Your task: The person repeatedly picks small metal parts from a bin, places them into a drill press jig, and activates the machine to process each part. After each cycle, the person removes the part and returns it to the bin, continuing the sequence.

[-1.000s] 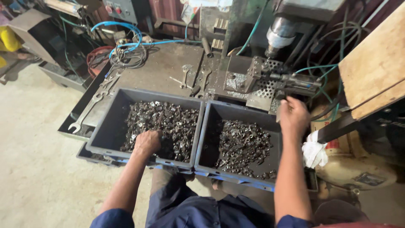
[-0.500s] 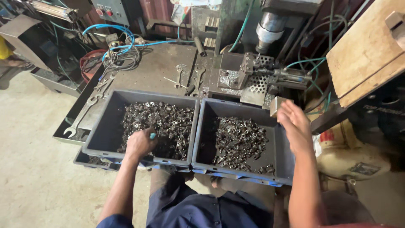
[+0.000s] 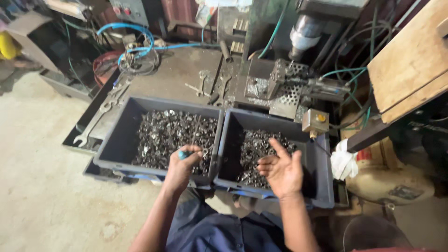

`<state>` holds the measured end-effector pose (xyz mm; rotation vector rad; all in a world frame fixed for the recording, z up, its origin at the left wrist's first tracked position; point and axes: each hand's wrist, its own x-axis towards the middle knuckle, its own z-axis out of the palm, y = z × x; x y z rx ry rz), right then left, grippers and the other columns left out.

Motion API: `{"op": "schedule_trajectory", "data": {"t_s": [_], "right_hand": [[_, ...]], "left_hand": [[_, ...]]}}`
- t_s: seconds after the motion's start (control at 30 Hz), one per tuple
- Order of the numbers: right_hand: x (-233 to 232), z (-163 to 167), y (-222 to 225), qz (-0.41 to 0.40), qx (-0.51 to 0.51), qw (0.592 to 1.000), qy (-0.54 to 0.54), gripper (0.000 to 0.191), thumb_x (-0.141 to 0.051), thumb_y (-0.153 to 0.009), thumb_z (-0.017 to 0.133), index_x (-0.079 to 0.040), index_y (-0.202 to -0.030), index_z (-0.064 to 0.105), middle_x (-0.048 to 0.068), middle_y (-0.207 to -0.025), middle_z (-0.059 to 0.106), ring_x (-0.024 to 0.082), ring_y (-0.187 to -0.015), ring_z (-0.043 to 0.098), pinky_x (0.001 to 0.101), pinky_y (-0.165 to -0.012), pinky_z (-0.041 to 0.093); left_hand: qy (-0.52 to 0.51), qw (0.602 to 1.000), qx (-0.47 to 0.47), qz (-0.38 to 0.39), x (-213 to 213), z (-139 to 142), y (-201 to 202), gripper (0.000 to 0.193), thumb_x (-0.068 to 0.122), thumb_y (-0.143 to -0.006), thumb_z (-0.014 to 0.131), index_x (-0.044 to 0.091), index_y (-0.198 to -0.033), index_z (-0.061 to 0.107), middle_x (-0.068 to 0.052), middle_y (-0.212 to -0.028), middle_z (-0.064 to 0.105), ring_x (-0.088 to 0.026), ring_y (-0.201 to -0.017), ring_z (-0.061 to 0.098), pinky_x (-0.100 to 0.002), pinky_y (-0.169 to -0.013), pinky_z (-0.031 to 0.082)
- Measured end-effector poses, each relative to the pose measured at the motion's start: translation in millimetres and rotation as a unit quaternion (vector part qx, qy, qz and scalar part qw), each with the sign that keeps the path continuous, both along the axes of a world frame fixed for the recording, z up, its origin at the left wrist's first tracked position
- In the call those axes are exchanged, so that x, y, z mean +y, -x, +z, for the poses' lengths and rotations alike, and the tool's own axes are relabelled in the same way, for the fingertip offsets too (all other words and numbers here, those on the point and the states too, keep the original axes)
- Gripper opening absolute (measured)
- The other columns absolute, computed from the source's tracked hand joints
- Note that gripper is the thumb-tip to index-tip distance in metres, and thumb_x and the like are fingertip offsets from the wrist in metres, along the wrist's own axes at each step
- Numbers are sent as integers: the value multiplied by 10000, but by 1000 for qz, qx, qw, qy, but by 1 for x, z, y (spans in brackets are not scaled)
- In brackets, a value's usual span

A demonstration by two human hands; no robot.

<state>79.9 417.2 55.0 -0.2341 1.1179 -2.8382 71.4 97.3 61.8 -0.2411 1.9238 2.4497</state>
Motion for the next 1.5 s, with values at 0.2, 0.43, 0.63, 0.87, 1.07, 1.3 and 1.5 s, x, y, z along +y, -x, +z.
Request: {"op": "schedule_trajectory", "data": {"t_s": [0.2, 0.43, 0.63, 0.87, 1.07, 1.3, 1.5], "right_hand": [[-45, -19, 3, 55, -127, 977, -160, 475, -353, -995, 558, -30, -1343, 567, 164, -914, 748, 245, -782, 712, 358, -693, 559], [-51, -7, -5, -10, 55, 967, -248, 344, -122, -988, 684, 26, -1297, 650, 90, -973, 724, 158, -833, 687, 292, -760, 558], [-69, -5, -9, -27, 32, 967, -251, 366, -41, -945, 681, -3, -1307, 648, 31, -1095, 714, 98, -974, 680, 276, -869, 586], [-54, -22, -7, -96, 61, 951, -286, 193, -19, -983, 650, 26, -1169, 674, 67, -1098, 721, 123, -967, 702, 271, -884, 584], [-23, -17, 3, -160, -51, 957, -237, 139, -47, -977, 638, -7, -1109, 655, 167, -1000, 762, 189, -837, 729, 308, -707, 574], [45, 20, 26, -157, -19, 976, -149, 247, -18, -954, 596, -55, -1191, 658, 127, -1001, 733, 198, -844, 718, 311, -717, 570], [35, 17, 33, -159, -46, 972, -168, 234, -27, -979, 617, -27, -1213, 626, 128, -985, 729, 193, -809, 696, 310, -706, 547]], "left_hand": [[-229, 973, -30, -3, 32, -8, 7, 126, 43, -851, 734, 47, -964, 679, 21, -848, 652, -74, -748, 582, -233, -681, 451], [-248, 965, -32, -77, 49, 9, -13, 107, 40, -851, 732, 49, -933, 664, -12, -869, 673, -113, -779, 606, -275, -722, 479], [-196, 974, 4, -115, 77, 14, -20, 81, 75, -881, 726, 40, -945, 693, -25, -903, 710, -113, -853, 635, -266, -815, 510], [59, 985, 74, -141, 91, 11, -14, 179, 135, -892, 762, 14, -1023, 770, -6, -881, 749, -85, -801, 635, -268, -733, 528], [237, 949, 161, -135, 96, 17, 5, 208, 150, -884, 768, 60, -1070, 789, -30, -942, 794, -120, -860, 723, -273, -801, 562], [73, 992, 99, 4, 46, 28, 42, 162, 108, -926, 727, 63, -1070, 786, -4, -918, 732, -63, -756, 576, -228, -653, 457], [19, 996, 40, 76, 33, 7, 48, 163, 103, -939, 738, 37, -1087, 761, -8, -900, 672, -95, -735, 530, -254, -628, 420]]}}
